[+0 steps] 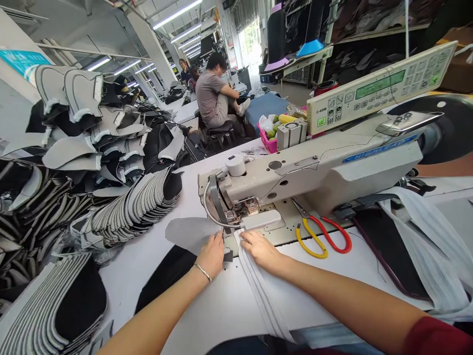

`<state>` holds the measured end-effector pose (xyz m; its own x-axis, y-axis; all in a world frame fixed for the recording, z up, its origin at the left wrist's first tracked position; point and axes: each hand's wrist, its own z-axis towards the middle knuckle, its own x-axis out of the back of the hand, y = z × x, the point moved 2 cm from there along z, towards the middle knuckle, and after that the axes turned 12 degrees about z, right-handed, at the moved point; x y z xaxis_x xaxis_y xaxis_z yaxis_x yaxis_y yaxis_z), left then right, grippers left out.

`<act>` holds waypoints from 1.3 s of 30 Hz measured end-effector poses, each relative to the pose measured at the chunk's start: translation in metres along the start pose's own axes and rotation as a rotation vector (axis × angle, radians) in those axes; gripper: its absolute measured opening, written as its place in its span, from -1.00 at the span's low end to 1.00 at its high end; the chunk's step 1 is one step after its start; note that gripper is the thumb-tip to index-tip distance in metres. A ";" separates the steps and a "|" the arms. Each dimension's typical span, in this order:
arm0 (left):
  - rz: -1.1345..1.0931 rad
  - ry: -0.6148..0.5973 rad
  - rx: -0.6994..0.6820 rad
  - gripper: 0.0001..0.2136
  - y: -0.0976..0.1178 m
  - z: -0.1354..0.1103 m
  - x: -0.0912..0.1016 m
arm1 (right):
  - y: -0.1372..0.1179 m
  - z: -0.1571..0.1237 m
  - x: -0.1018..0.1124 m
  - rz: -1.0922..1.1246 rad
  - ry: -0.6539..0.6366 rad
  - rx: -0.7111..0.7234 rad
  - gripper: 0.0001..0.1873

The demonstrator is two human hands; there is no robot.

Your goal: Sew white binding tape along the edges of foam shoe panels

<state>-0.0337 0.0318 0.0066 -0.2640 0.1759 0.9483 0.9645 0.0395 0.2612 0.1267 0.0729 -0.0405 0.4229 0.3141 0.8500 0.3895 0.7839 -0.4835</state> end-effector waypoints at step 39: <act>-0.177 -0.017 -0.011 -0.74 0.011 0.000 -0.010 | 0.004 0.014 -0.004 0.117 0.027 -0.109 -0.73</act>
<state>-0.0206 0.0307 -0.0002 -0.4296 0.1835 0.8842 0.9027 0.0606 0.4260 0.1150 0.0822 -0.0431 0.4921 0.3845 0.7810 0.4223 0.6791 -0.6004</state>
